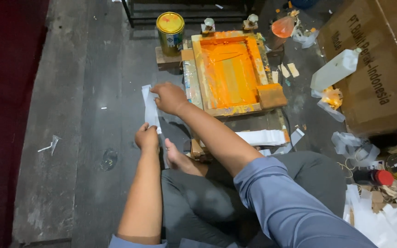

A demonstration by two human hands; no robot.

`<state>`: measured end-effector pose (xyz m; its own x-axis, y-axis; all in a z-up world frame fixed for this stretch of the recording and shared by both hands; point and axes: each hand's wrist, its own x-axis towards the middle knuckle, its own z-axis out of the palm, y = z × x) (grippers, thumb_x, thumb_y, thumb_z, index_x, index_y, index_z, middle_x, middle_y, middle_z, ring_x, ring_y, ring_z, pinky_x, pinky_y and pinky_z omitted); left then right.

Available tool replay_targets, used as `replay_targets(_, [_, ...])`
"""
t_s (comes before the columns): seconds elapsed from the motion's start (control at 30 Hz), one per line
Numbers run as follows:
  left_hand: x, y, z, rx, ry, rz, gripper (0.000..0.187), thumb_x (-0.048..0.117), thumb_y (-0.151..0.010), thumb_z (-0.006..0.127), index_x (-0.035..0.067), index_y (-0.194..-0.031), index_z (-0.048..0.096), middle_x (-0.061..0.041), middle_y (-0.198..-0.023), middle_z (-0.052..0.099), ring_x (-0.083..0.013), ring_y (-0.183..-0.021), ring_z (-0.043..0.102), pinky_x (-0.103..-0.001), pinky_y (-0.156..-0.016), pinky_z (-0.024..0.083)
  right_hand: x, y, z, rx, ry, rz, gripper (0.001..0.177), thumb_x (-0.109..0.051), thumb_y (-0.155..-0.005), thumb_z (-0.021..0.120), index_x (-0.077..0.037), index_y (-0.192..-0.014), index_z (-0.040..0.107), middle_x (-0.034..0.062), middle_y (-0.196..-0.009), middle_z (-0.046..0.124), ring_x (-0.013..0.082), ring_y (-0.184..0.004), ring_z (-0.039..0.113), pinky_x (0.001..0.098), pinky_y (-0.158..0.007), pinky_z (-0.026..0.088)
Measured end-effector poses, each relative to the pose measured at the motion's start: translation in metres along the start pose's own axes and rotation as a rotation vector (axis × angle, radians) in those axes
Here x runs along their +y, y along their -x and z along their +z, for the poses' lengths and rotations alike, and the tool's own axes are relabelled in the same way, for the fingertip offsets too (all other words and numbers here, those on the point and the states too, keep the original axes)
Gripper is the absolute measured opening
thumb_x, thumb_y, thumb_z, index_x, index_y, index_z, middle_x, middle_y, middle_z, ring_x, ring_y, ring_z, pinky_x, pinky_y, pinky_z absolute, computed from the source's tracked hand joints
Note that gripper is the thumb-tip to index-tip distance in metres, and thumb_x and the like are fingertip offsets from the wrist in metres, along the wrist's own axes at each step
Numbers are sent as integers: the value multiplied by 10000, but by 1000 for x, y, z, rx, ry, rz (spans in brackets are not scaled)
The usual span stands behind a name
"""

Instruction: The person sits on the floor and repeatedly applies orange ink to a screen printing frame using a squeegee. They then place a white strip under the frame, pull the squeegee across the screen to transfer ink, and remove the strip. This process is repeated multiple times.

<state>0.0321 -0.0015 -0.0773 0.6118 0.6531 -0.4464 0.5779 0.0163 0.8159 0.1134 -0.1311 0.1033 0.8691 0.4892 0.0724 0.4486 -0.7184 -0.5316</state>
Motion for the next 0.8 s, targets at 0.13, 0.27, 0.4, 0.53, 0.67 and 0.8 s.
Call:
replay_targets(0.13, [1,6,0,-45,-2,-60,547,227,-828,775,162,-1360,663,-136,-1281,691,-331,-1209,651,-469,-955,552,8,-9,26,-33,108,-67,424,-200,-898,634,-61,-1293,704,187,-1300,695,392,-1215,632,510,-1041,532])
replay_targets(0.27, [14,17,-6,-105,30,-55,598,177,-870,746,57,-1433,585,-244,-1344,622,-412,-1242,612,-536,-956,539,11,-12,39,-93,187,-80,481,-223,-904,654,-68,-1360,656,169,-1409,624,372,-1283,591,501,-1059,518])
replay_targets(0.4, [21,22,-6,-122,9,-46,594,167,-861,754,31,-1415,587,-271,-1305,631,-432,-1198,636,-544,-914,559,14,-14,45,-147,253,-50,559,-252,-910,672,-82,-1435,588,145,-1480,557,344,-1329,557,489,-1094,497])
replay_targets(0.53, [27,26,-9,-138,54,-54,599,160,-875,741,3,-1425,563,-297,-1332,602,-470,-1240,593,-566,-943,537,13,-15,46,-184,320,-35,631,-263,-918,664,-87,-1504,512,133,-1542,497,337,-1366,522,501,-1102,479])
replay_targets(0.67, [48,44,-17,-193,95,-100,642,131,-909,700,-34,-1486,471,-319,-1441,514,-483,-1323,520,-606,-1016,483,15,-21,49,-212,379,-23,699,-257,-910,675,-72,-1545,447,139,-1607,408,355,-1377,507,536,-1074,499])
replay_targets(0.8, [58,54,-22,-226,79,-103,667,144,-909,691,-57,-1494,442,-316,-1457,502,-471,-1339,508,-611,-1040,466,7,-21,41,-299,369,56,766,-255,-921,669,-59,-1594,359,153,-1692,248,378,-1448,433,580,-1094,476])
